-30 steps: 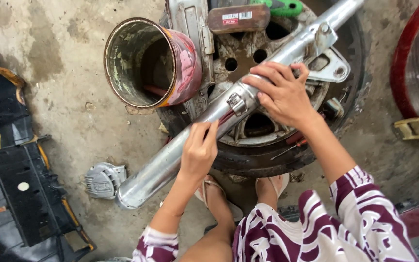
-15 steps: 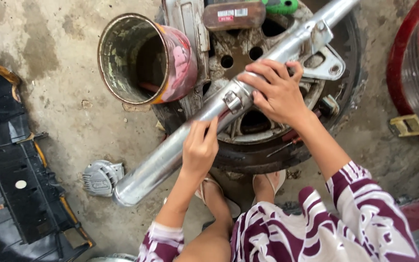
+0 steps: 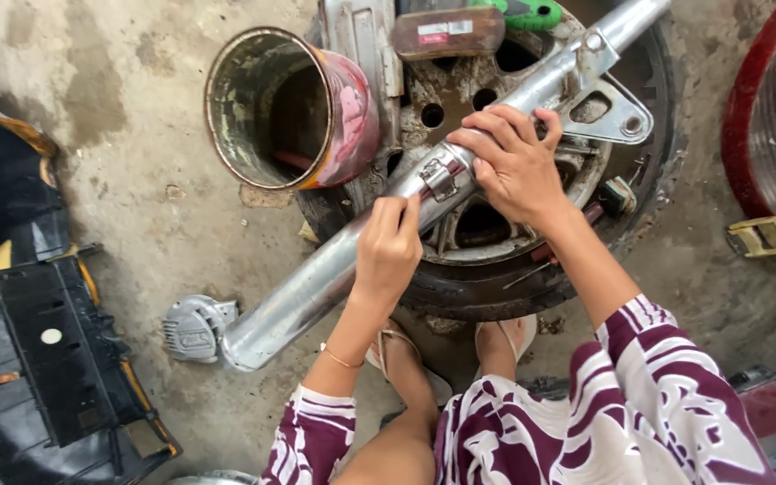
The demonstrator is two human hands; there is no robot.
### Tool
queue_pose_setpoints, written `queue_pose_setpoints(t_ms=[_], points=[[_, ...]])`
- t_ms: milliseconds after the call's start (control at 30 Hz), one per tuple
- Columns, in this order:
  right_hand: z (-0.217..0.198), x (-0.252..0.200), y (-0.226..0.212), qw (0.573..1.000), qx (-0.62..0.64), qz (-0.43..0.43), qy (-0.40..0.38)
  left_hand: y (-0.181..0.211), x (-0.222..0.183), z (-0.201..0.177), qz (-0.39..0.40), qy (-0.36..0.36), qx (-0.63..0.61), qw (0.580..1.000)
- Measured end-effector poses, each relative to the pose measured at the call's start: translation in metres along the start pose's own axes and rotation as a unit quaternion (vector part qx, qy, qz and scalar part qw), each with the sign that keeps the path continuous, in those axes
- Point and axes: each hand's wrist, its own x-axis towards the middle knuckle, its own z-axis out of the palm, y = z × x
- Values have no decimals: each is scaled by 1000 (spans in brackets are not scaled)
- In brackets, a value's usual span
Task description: The person scrubs a silver metal pipe resting on a tire using a small reddish-brown tool. They repeatedly dip the tool into a bucket of liquid and continue scrubbing the pipe's surface.
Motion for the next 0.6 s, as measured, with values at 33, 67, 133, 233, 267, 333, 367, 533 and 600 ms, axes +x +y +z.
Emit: queue_pose_setpoints(t_ms=[33,67,133,233,267,333,367,533,600], points=[[2,-1,1,1000,1,-1,3,-3,-3,-10,2,1,2,1000],[4,-2,5,1000,-8,-8,-2,-3,-7,-16,-2,-10,-12,1000],[4,-1,10,1000,-20,-18,-7,-4,-14,-22,-6,-17,-27,999],[1,-4,2,1000,-14,1,-17,-5,-17,-15,2,-30,-16,999],[1,-1,0,1000,-7,4,-12,-6,-9,-5,17,-6,-12,1000],[0,3,-2,1000,0,4,-5,-7,2,4,33,22,-5,999],[-1,4,-3,1000,-6,2,-7,-8,5,3,21,13,-21,999],[-9,4,0,1000,-13,-5,-26,-19,-19,-10,-89,-3,-128,988],[-9,-1,3,998,37,9,-52,-17,-32,-12,-161,-73,-73,982]])
